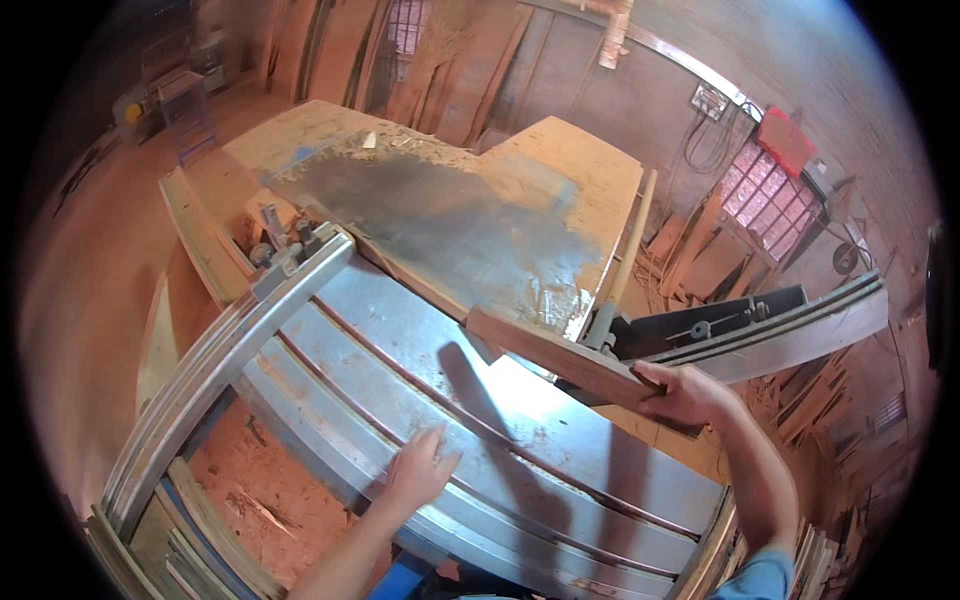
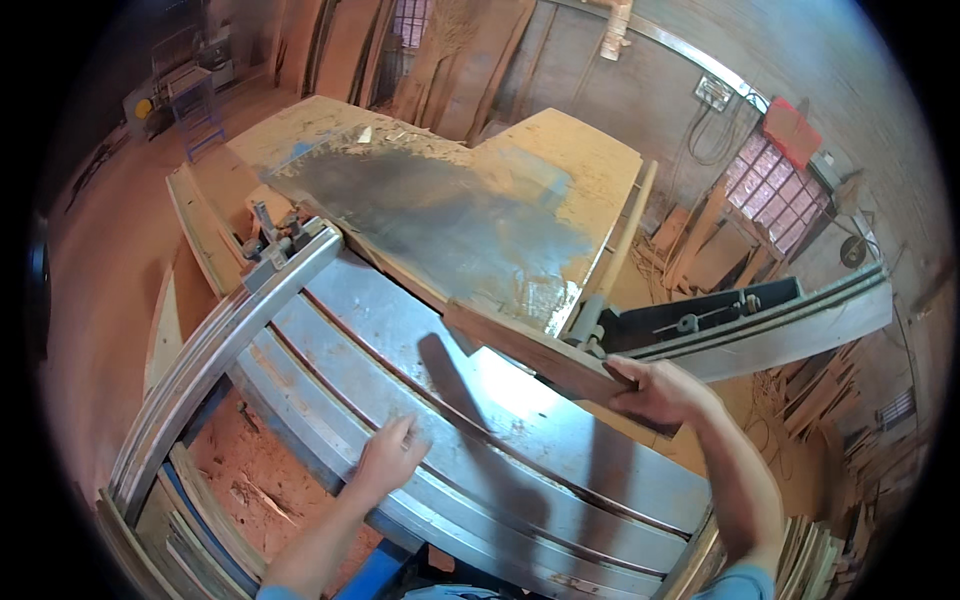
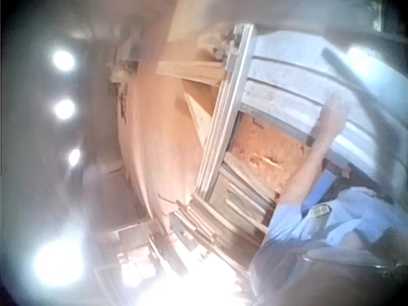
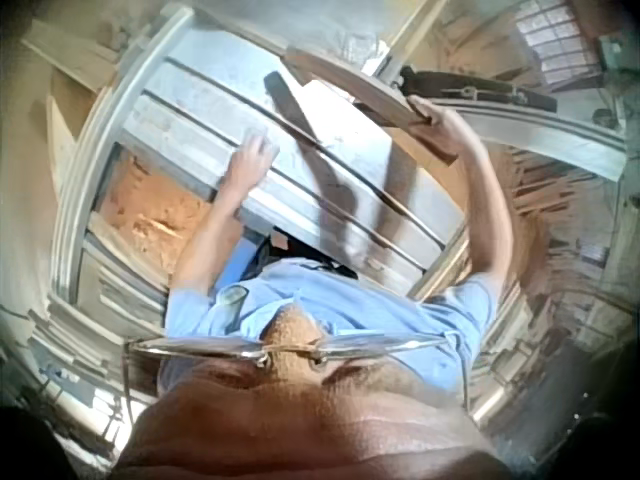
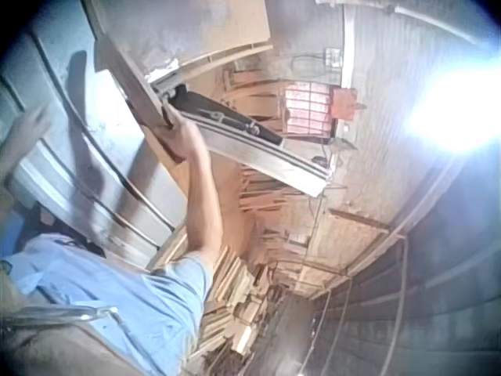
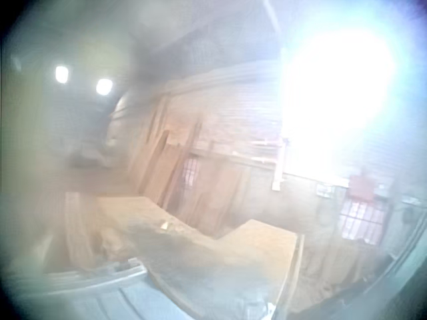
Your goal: The person repeatedly picks up wooden planks from a stack and feeds them through a table saw to cut them. After each cut, the person removes the processed piece and returns to the stack for the next plank.
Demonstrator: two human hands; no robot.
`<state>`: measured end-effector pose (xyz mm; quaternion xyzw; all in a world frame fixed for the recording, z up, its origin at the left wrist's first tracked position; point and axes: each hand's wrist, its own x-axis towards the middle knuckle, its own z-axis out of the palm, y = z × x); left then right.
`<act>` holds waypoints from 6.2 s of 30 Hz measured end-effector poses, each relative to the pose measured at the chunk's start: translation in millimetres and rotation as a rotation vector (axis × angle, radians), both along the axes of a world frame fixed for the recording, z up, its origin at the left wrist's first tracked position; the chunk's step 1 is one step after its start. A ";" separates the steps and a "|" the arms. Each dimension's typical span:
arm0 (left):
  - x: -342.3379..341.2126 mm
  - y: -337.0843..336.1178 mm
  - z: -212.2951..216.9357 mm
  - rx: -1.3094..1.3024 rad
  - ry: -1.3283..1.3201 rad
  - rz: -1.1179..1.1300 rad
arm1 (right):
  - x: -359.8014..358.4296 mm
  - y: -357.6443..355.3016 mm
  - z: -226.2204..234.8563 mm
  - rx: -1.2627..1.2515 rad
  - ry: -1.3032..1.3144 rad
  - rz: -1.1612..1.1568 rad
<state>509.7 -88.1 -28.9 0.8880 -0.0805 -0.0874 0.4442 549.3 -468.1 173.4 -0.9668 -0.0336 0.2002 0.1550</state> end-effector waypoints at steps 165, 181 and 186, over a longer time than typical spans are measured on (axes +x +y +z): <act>-992.2 406.3 60.3 -0.787 -0.349 1.695 | -647.1 420.3 -138.0 0.663 0.313 0.402; -758.6 106.3 82.1 0.098 -0.108 1.323 | -550.6 278.5 -218.6 0.704 0.654 0.362; -722.0 64.6 59.4 0.654 0.064 1.220 | -543.3 267.0 -233.0 0.620 0.689 0.362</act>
